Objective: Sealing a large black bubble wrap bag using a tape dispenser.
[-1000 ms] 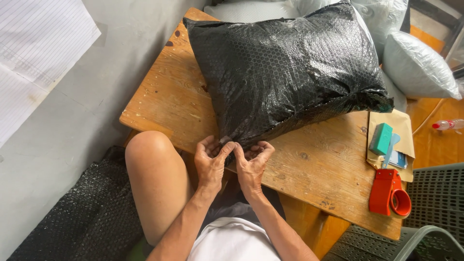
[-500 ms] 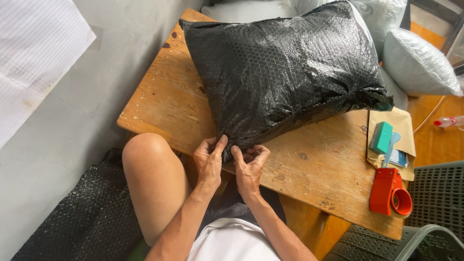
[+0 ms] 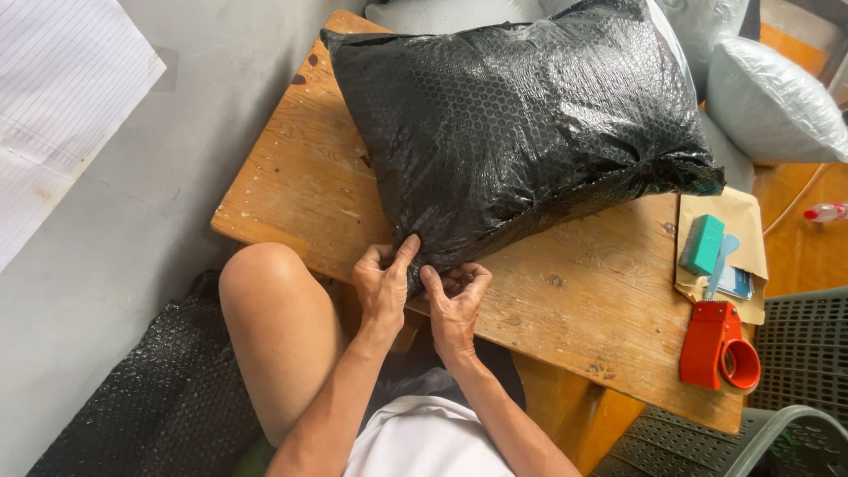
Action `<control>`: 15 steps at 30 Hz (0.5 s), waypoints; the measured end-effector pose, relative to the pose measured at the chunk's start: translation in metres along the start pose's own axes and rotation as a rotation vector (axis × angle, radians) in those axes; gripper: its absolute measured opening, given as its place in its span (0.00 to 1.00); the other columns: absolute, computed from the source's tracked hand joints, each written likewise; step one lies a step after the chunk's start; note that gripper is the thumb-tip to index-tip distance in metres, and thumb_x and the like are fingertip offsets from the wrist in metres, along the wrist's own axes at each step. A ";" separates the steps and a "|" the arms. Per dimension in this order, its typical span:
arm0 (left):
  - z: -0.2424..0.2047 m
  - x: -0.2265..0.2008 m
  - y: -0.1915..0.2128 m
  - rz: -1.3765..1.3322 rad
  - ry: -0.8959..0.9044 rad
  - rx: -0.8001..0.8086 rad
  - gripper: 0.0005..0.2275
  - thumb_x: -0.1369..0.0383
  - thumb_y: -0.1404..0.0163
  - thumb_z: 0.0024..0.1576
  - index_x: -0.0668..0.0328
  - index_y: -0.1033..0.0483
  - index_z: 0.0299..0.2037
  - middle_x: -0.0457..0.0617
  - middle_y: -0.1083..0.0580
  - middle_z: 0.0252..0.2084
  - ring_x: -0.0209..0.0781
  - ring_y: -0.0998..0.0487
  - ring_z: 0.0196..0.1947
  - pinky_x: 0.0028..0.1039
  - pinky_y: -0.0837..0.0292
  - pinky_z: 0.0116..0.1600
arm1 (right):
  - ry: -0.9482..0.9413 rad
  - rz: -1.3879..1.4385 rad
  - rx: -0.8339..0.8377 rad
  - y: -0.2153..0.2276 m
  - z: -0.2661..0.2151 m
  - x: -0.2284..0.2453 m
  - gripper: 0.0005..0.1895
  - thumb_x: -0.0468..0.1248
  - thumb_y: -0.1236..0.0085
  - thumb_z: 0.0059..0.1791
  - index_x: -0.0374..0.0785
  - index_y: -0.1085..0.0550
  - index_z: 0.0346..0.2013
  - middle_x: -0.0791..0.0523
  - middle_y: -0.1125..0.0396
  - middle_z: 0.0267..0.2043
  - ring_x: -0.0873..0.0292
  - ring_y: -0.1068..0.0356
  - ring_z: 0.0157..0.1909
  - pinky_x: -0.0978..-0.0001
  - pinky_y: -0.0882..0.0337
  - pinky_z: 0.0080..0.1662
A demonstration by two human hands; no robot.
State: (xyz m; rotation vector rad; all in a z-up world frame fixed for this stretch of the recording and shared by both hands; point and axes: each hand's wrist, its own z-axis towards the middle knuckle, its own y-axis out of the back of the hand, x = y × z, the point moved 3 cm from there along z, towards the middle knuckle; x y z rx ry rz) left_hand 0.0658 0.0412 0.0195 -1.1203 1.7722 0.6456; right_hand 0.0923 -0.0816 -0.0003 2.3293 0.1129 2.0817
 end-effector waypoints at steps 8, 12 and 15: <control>0.011 0.029 0.009 -0.219 0.043 0.061 0.18 0.49 0.43 0.59 0.54 0.17 0.27 0.47 0.25 0.24 0.32 0.25 0.28 0.23 0.25 0.35 | -0.030 0.005 0.014 0.000 0.000 0.002 0.32 0.44 0.29 0.47 0.36 0.42 0.51 0.54 0.39 0.41 0.62 0.28 0.29 0.74 0.26 0.32; -0.022 0.002 0.005 -0.475 0.168 0.093 0.13 0.58 0.38 0.57 0.62 0.18 0.30 0.55 0.22 0.26 0.40 0.20 0.29 0.30 0.19 0.38 | -0.042 0.021 0.023 0.001 0.000 0.001 0.32 0.44 0.29 0.47 0.36 0.42 0.52 0.54 0.39 0.41 0.61 0.27 0.28 0.73 0.26 0.32; -0.010 0.023 0.000 -0.602 0.235 0.111 0.08 0.64 0.37 0.55 0.61 0.18 0.33 0.57 0.22 0.27 0.46 0.18 0.27 0.33 0.18 0.34 | -0.086 0.035 0.024 -0.001 0.000 -0.001 0.32 0.46 0.29 0.47 0.38 0.41 0.51 0.54 0.39 0.41 0.60 0.26 0.29 0.71 0.25 0.32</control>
